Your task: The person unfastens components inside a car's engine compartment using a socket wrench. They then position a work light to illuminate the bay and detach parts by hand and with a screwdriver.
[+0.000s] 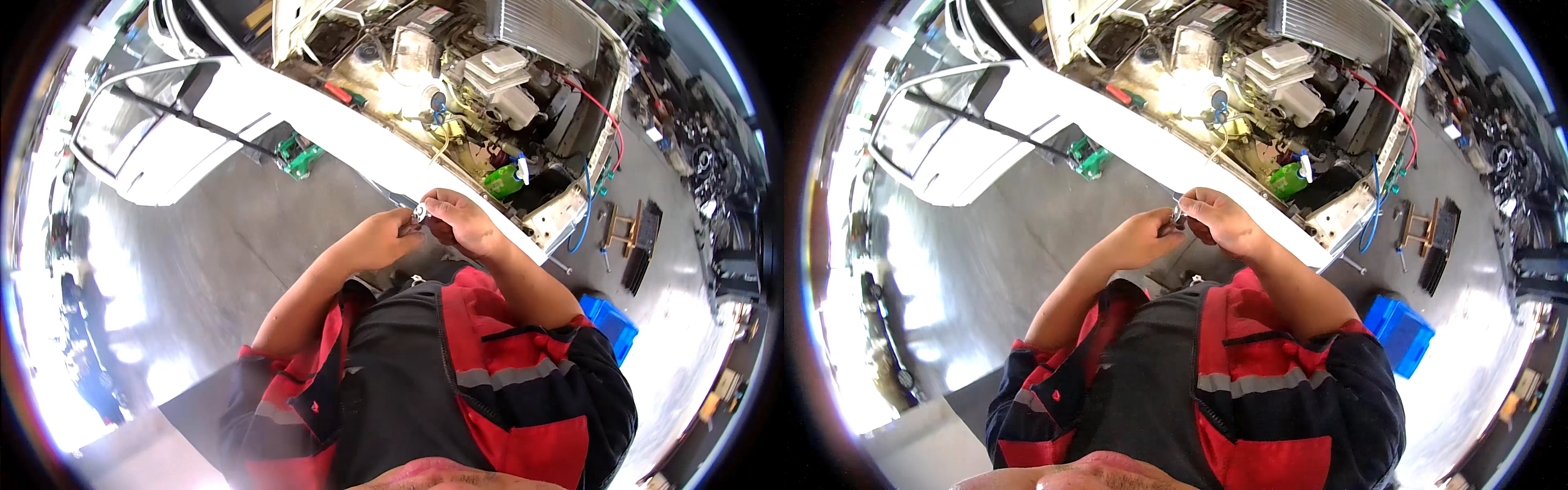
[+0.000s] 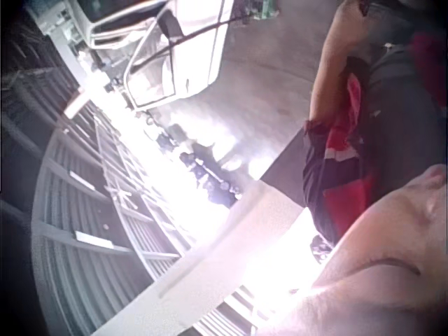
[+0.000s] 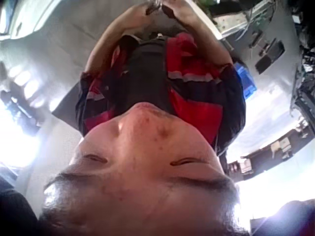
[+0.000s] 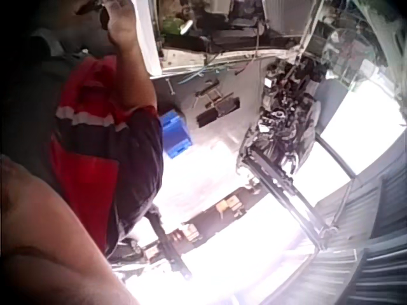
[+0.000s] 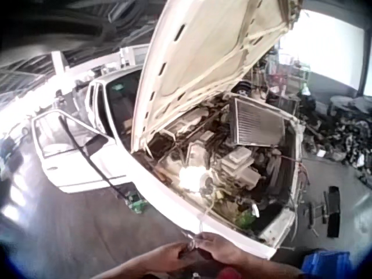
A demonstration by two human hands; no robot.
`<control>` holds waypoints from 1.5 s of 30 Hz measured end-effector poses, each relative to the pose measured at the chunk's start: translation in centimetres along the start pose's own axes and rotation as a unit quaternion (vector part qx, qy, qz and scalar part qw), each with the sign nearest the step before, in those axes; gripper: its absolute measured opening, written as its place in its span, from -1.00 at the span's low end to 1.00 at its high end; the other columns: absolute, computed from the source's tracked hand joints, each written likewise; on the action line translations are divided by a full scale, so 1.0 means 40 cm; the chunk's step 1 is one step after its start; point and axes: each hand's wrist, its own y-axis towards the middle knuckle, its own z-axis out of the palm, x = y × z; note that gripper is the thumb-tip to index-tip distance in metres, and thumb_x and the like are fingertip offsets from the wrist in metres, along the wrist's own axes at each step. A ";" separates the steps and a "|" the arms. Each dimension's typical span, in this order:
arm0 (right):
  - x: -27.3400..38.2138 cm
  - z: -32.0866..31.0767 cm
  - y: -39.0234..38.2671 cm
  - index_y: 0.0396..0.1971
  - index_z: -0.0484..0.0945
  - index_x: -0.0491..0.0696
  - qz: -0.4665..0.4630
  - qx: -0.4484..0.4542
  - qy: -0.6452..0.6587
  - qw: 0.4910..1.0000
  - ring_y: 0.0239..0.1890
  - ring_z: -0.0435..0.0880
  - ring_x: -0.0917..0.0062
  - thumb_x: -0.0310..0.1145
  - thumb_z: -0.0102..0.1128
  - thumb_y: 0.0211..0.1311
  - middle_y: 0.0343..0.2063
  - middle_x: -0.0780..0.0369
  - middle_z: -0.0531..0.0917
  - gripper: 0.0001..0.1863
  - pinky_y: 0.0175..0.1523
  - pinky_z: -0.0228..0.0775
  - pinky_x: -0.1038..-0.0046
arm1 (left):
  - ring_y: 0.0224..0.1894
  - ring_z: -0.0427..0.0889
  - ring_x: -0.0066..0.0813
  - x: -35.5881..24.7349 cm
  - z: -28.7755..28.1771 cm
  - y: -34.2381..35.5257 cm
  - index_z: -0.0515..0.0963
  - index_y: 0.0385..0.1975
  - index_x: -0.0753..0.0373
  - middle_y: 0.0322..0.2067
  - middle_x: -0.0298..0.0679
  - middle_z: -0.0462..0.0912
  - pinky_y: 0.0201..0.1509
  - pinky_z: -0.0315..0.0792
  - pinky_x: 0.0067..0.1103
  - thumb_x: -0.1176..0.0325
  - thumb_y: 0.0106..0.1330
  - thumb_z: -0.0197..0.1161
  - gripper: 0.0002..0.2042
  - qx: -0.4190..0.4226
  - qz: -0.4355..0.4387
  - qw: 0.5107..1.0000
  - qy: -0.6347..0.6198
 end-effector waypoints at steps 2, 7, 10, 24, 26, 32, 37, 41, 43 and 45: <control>-0.008 -0.012 0.029 -0.23 0.45 -0.08 -0.024 -0.018 -0.001 1.000 -0.64 0.20 0.74 -0.12 -0.01 0.43 -0.64 0.43 0.32 -0.70 -0.53 0.06 0.62 | -0.32 0.55 -0.39 0.025 -0.012 0.045 0.50 -0.15 0.37 -0.40 -0.12 0.59 -0.16 0.42 -0.44 0.20 0.30 0.21 -0.68 -0.016 0.014 1.000 -0.001; -0.031 -0.064 0.117 -0.16 0.48 -0.11 -0.054 -0.072 -0.091 0.992 -0.52 0.33 0.70 0.05 0.00 0.40 -0.53 0.37 0.41 -0.54 -0.45 0.19 0.64 | -0.39 0.59 -0.30 0.068 -0.073 0.130 0.51 -0.23 0.35 -0.45 -0.03 0.60 -0.25 0.43 -0.41 0.25 0.35 0.15 -0.76 -0.031 0.063 0.994 0.089; -0.018 -0.088 0.172 0.00 0.44 -0.14 -0.051 -0.109 -0.094 0.988 -0.39 0.43 0.61 0.20 -0.11 0.38 -0.37 0.30 0.48 -0.36 -0.35 0.30 0.59 | -0.38 0.60 -0.26 0.067 -0.127 0.171 0.51 -0.23 0.36 -0.43 -0.03 0.61 -0.26 0.44 -0.42 0.27 0.36 0.14 -0.76 -0.039 -0.042 0.994 0.090; -0.004 -0.197 0.301 -0.13 0.56 -0.11 -0.067 0.020 0.445 0.893 -0.24 0.65 0.35 0.19 -0.13 0.37 -0.28 0.17 0.68 -0.40 -0.06 0.53 0.23 | -0.18 0.59 -0.14 -0.067 -0.227 0.440 0.47 -0.14 0.39 -0.24 -0.02 0.57 -0.04 0.44 -0.37 0.39 0.37 0.07 -0.80 0.155 0.209 0.951 0.164; -0.058 -0.206 0.302 -0.12 0.56 -0.11 -0.120 -0.019 0.463 0.878 -0.18 0.64 0.32 0.13 -0.04 0.35 -0.23 0.15 0.67 -0.45 0.02 0.50 0.19 | -0.19 0.53 0.06 -0.075 -0.211 0.461 0.46 -0.19 0.39 -0.28 0.06 0.53 -0.09 0.42 -0.30 0.43 0.31 0.10 -0.82 0.214 0.239 0.942 0.100; -0.094 -0.109 0.194 -0.14 0.56 -0.04 -0.289 -0.228 0.523 0.769 -0.11 0.61 0.43 0.05 0.06 0.32 -0.20 0.24 0.67 -0.56 -0.01 0.42 0.38 | -0.25 0.63 -0.40 -0.028 -0.150 0.557 0.46 -0.12 0.39 -0.31 -0.18 0.58 -0.11 0.52 -0.49 0.43 0.44 0.04 -0.83 0.288 0.340 0.893 0.068; -0.188 0.012 0.070 0.03 0.38 -0.20 -0.510 -0.447 0.430 0.596 -0.11 0.64 0.43 -0.52 -0.02 0.23 -0.15 0.17 0.59 -0.65 -0.04 0.43 0.43 | -0.02 0.56 -0.42 -0.093 0.003 0.515 0.38 0.10 0.22 -0.04 -0.20 0.58 0.05 0.45 -0.43 0.21 0.53 -0.11 -0.70 0.405 0.111 0.898 -0.129; -0.193 0.125 -0.058 0.16 0.26 -0.25 -0.424 -0.711 0.148 0.541 -0.22 0.67 0.40 -0.60 -0.16 0.27 -0.19 0.10 0.58 -0.57 -0.12 0.59 0.40 | 0.04 0.56 -0.25 -0.139 0.146 0.421 0.30 0.19 0.24 0.06 -0.11 0.53 0.10 0.44 -0.33 0.17 0.53 -0.17 -0.62 0.552 -0.073 0.801 -0.220; -0.223 0.169 -0.112 0.15 0.27 -0.20 -0.286 -0.815 -0.035 0.503 -0.28 0.70 0.23 -0.45 -0.11 0.37 -0.23 -0.01 0.64 -0.62 -0.15 0.58 0.31 | 0.09 0.53 -0.26 -0.137 0.231 0.384 0.30 0.18 0.33 0.06 -0.09 0.52 0.17 0.39 -0.40 0.17 0.53 -0.22 -0.58 0.621 -0.108 0.738 -0.243; -0.223 0.228 -0.175 0.05 0.33 -0.23 -0.193 -0.853 -0.045 0.482 -0.18 0.64 -0.02 -0.28 -0.02 0.36 -0.29 -0.13 0.64 -0.61 -0.07 0.48 0.17 | 0.12 0.50 -0.30 -0.146 0.299 0.326 0.30 0.19 0.36 0.06 -0.09 0.51 0.23 0.35 -0.40 0.19 0.55 -0.26 -0.58 0.649 -0.120 0.700 -0.273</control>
